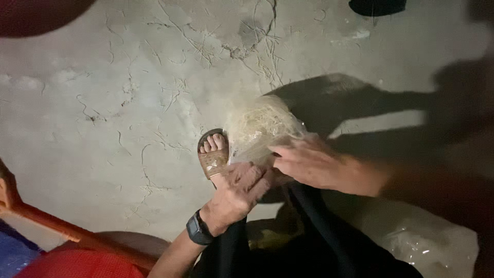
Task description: The person ties plastic bags filled with dried noodles using thin wire ties by hand.
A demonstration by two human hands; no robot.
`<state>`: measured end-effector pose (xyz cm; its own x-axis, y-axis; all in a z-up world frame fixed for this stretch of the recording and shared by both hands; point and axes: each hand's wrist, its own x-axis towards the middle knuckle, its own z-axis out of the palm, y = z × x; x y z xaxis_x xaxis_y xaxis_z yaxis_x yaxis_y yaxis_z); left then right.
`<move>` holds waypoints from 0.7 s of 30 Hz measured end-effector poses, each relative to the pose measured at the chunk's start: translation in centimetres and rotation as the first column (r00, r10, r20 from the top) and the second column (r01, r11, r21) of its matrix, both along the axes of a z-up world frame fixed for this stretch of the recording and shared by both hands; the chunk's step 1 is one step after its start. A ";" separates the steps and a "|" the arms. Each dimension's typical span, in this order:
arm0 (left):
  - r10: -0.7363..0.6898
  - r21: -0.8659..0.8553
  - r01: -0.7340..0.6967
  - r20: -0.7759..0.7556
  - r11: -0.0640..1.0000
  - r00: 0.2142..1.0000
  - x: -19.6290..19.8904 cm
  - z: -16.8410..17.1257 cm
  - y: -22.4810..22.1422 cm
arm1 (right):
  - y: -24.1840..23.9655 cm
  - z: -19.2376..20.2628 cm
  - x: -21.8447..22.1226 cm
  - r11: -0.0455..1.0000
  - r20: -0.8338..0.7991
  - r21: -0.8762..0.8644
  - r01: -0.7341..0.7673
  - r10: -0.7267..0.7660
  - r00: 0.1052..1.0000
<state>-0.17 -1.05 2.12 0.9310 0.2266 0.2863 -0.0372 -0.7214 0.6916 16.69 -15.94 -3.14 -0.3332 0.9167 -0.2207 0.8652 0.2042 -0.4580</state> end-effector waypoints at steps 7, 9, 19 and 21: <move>-0.003 0.064 -0.004 0.119 0.998 0.993 -0.3 -0.6 -0.2 | 0.7 -4.1 -2.4 0.990 -0.081 -0.065 0.125 -0.130 0.988; -0.015 0.078 0.008 0.095 0.997 0.995 -0.3 -0.3 0.0 | 0.8 -5.5 -2.7 0.985 -0.107 -0.083 0.153 -0.161 0.981; -0.028 0.091 0.011 0.191 0.996 0.981 -0.4 1.9 1.1 | -2.7 -8.5 -1.8 0.949 -0.194 -0.131 0.286 -0.308 0.931; -0.005 0.101 -0.014 0.190 0.995 0.982 -0.9 3.0 1.5 | -2.4 -6.8 -0.8 0.944 -0.210 -0.146 0.295 -0.321 0.923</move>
